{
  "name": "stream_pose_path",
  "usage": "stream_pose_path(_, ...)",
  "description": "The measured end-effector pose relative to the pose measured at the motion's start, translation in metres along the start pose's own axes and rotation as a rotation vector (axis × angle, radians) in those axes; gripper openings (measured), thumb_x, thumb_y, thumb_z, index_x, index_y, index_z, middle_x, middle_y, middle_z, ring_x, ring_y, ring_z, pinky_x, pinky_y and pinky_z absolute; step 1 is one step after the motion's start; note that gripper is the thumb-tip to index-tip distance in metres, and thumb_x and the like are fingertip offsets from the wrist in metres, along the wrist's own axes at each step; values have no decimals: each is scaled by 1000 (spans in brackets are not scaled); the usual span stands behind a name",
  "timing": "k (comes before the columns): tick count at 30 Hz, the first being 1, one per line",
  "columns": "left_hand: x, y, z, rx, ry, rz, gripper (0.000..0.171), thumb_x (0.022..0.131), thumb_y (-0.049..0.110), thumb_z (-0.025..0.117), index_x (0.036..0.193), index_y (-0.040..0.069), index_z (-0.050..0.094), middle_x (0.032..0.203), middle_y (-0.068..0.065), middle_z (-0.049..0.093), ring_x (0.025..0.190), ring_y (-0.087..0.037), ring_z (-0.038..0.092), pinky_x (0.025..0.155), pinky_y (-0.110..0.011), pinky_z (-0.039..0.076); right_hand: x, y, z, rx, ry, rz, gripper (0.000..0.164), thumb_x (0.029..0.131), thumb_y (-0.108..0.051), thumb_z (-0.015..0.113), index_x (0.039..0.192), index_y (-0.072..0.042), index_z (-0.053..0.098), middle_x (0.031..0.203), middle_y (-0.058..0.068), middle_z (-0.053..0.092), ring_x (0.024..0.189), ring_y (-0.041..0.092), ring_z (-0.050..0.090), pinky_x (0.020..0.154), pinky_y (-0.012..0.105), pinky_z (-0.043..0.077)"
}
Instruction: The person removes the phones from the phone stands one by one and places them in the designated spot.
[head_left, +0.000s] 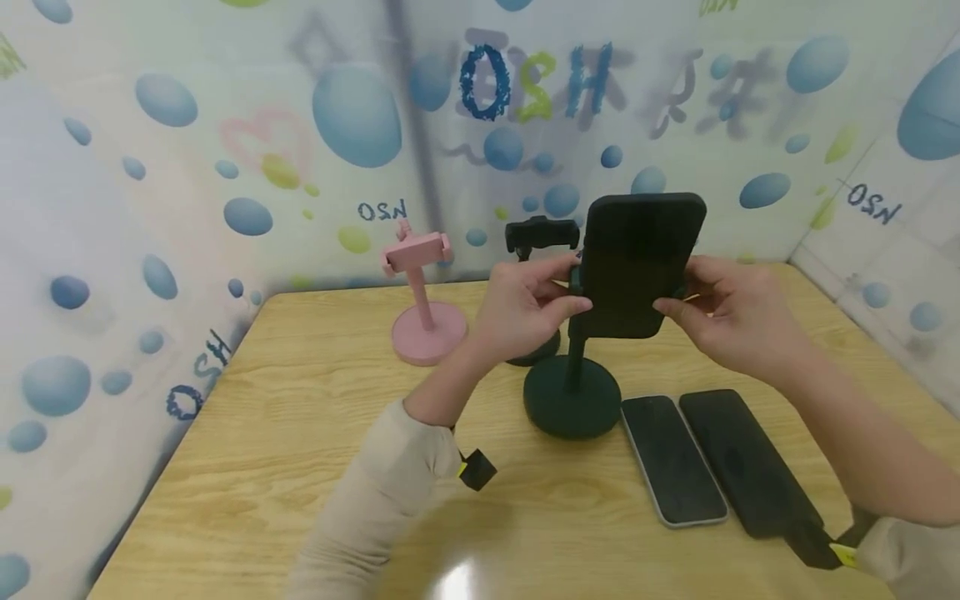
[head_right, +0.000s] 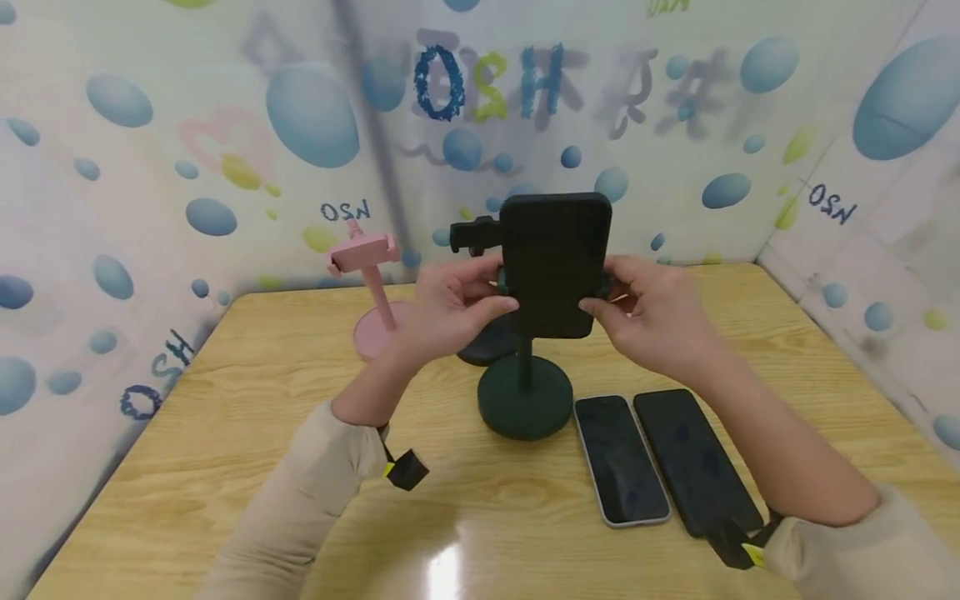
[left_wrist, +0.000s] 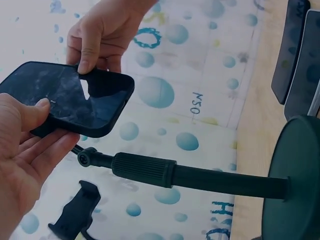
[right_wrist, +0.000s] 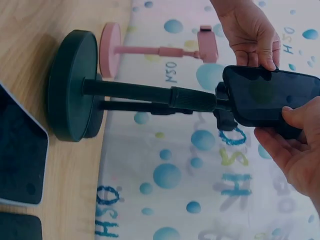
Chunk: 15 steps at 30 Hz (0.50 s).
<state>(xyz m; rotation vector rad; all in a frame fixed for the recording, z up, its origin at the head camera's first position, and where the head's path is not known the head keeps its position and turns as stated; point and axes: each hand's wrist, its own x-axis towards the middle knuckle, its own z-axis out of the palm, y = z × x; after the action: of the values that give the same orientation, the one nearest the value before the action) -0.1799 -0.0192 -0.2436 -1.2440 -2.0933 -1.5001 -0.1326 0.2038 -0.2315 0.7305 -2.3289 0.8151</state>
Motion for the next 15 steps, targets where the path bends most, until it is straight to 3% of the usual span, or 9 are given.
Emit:
stream_pose_path(5,-9,-2,-12,-10,-8,20,30,76,-2,68,105,-7,62,88,-16,67,72,-13,67,63,-23,51,2,-8,10,34,-6,-46,34,66,9,73,98,3,64,85,14,67,67,21,66,61,5,43)
stream_pose_path(15,-25,5,-32,8,-16,-15,28,75,-3,68,102,-8,62,88,-17,67,72,-14,67,64,-25,52,8,-17,26,115,7,-156,37,63,12,74,97,4,64,85,11,67,67,16,66,60,9,45)
